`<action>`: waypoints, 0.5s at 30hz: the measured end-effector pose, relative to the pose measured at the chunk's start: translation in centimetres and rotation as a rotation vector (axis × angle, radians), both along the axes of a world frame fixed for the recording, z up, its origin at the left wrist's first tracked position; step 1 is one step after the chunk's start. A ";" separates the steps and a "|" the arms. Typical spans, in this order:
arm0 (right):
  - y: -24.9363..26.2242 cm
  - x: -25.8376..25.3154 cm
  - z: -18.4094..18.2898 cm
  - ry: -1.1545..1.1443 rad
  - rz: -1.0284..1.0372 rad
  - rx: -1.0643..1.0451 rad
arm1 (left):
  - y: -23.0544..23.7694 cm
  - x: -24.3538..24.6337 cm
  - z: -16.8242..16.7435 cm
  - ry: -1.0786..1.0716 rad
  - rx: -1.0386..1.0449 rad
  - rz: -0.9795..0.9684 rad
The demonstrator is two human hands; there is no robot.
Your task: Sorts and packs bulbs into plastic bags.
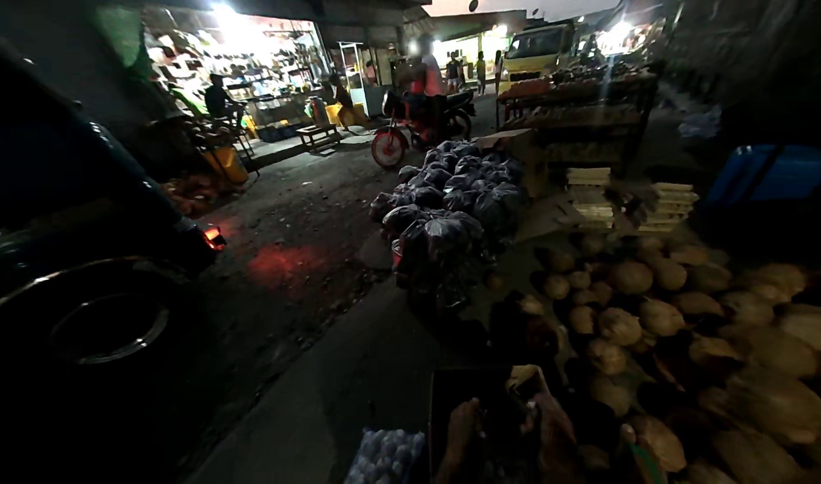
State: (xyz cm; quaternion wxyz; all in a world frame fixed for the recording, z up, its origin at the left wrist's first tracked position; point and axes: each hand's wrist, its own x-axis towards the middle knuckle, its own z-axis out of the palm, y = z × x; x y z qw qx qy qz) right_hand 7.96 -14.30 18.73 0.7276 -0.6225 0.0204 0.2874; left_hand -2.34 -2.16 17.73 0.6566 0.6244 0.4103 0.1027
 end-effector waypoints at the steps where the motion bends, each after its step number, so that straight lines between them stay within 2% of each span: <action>1: -0.5 0.9 -0.4 -0.078 0.047 -0.048 | 0.5 0.0 -0.6 -0.014 -0.096 0.054; 4: -1.1 1.0 -1.2 -0.455 0.409 -0.231 | 0.9 0.4 -0.7 -0.015 -0.347 0.180; 7: -0.2 -1.6 0.3 -0.659 0.706 -0.347 | -0.5 0.5 1.8 0.019 -0.340 0.135; 10: 0.1 -2.9 0.8 -0.708 0.675 -0.387 | -0.8 0.4 2.5 0.013 -0.349 0.033; 15: -0.1 -2.2 1.1 -0.702 0.469 -0.323 | -1.1 0.5 1.7 -0.074 -0.363 0.093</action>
